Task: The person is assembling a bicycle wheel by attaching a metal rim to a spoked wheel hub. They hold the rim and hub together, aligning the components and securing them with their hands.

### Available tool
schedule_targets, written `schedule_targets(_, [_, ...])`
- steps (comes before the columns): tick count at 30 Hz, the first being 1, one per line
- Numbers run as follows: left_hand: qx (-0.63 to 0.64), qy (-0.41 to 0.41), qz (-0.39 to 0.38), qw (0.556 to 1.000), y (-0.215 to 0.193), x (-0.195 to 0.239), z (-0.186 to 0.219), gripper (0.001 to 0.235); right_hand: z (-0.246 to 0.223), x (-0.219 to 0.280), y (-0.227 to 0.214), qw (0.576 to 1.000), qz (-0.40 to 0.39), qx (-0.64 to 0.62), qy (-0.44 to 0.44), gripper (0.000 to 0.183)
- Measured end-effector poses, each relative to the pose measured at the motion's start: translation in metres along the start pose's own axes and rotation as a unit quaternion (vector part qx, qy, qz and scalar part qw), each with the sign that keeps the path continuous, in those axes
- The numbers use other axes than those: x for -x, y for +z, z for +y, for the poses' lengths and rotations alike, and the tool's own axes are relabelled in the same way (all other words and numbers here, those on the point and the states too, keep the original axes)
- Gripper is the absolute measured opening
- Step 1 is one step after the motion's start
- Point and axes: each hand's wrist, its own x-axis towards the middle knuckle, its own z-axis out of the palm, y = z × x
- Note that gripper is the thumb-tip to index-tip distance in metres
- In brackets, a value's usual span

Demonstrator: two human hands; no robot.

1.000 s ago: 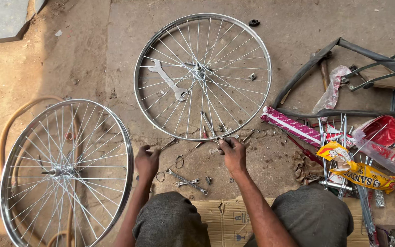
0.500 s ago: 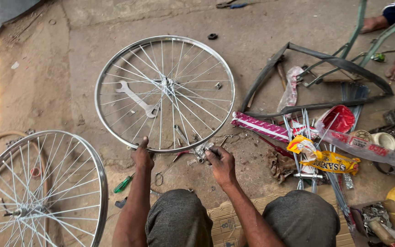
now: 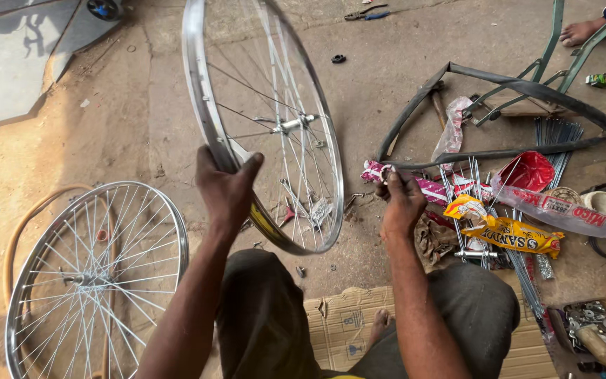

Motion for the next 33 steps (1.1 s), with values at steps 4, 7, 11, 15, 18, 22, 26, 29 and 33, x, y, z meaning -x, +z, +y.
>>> schedule_targets(4, [0.091, -0.056, -0.092, 0.99, -0.005, 0.082, 0.031, 0.053, -0.007, -0.005, -0.012, 0.996, 0.017, -0.087, 0.009, 0.012])
schedule_targets(7, [-0.047, 0.066, -0.105, 0.991, -0.019, 0.147, 0.055, 0.067, -0.01, -0.005, -0.017, 0.994, 0.005, -0.111, 0.005, 0.012])
schedule_targets(11, [-0.014, 0.189, -0.124, 0.974, -0.044, 0.179, 0.091, 0.094, -0.016, -0.006, -0.01, 0.992, 0.018, -0.123, -0.012, 0.011])
schedule_targets(15, [0.058, 0.058, -0.23, 0.97, -0.049, 0.204, 0.125, 0.09, -0.013, -0.004, -0.002, 0.994, 0.031, -0.105, 0.023, 0.012])
schedule_targets(18, [0.065, 0.155, -0.214, 0.962, -0.056, 0.225, 0.134, 0.082, -0.002, -0.002, -0.002, 0.996, 0.044, -0.061, 0.043, 0.018])
schedule_targets(22, [0.08, 0.12, -0.249, 0.958, -0.062, 0.242, 0.129, 0.076, 0.019, -0.003, -0.011, 0.992, 0.047, -0.068, 0.095, 0.019])
schedule_targets(26, [0.086, 0.104, -0.247, 0.96, -0.071, 0.252, 0.121, 0.075, 0.037, -0.004, -0.004, 0.986, 0.051, -0.107, 0.12, 0.02])
schedule_targets(29, [0.085, 0.036, -0.247, 0.965, -0.073, 0.263, 0.107, 0.071, 0.042, 0.005, -0.002, 0.978, 0.028, -0.181, 0.097, 0.02])
schedule_targets(33, [0.039, 0.203, -0.117, 0.971, -0.075, 0.284, 0.089, 0.074, 0.015, 0.027, 0.009, 0.988, 0.031, -0.151, 0.02, 0.016])
